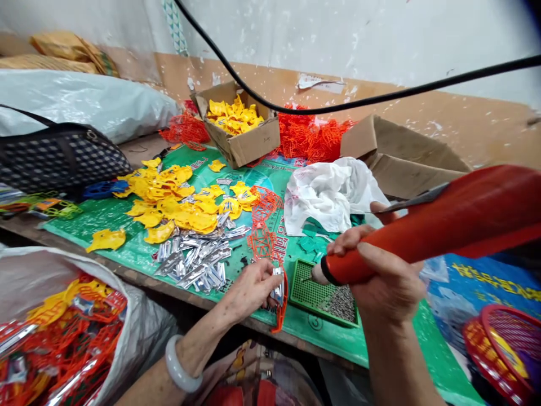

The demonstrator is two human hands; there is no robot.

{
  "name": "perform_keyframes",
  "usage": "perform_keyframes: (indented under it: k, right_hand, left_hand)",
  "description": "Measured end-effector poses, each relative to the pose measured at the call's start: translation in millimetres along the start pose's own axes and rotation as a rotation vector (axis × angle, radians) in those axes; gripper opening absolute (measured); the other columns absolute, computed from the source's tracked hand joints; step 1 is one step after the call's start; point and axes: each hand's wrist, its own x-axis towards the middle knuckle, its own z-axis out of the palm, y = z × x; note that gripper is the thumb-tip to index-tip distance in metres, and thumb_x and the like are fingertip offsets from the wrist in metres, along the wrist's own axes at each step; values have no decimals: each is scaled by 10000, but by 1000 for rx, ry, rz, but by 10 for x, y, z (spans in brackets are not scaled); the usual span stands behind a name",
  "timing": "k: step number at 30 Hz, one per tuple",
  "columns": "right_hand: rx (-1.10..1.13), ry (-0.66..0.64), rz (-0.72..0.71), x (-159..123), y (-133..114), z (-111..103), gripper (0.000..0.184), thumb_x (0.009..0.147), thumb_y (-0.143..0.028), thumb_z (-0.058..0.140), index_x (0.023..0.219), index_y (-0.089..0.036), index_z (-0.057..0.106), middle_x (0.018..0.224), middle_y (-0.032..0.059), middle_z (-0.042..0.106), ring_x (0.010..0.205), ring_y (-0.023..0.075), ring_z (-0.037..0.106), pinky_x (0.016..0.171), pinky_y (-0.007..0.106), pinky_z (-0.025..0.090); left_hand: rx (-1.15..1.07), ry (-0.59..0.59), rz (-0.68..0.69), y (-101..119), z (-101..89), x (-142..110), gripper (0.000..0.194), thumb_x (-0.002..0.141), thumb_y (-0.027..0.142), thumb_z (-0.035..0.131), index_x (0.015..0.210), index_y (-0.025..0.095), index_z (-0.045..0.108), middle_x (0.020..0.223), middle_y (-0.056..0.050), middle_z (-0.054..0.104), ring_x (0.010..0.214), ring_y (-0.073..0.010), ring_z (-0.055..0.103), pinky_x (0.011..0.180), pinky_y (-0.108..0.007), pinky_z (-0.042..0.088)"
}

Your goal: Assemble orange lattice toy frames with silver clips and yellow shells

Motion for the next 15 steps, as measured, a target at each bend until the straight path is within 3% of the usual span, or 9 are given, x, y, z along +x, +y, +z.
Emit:
perform_keyframes:
  k: [6, 15]
  right_hand:
    - [128, -124, 109, -151, 5, 173, 393, 688, -159, 675, 1056, -285, 620, 668, -40, 616, 579, 148, 579, 596, 337, 514]
    - [114, -116, 162, -212, 52, 245, 457, 665, -177, 725, 1094, -280, 607, 656, -41, 632, 574, 154, 588, 602, 332, 500]
  left_hand:
    - [-36, -29, 54, -39, 6, -3, 281, 826, 468, 547, 828, 189, 515, 647, 38, 562, 477, -108, 501, 456, -220, 400]
    - [-99, -21, 95, -128, 38, 30, 245, 822, 433, 565, 800, 199, 499, 608, 77, 448, 499, -101, 441, 480, -225, 441]
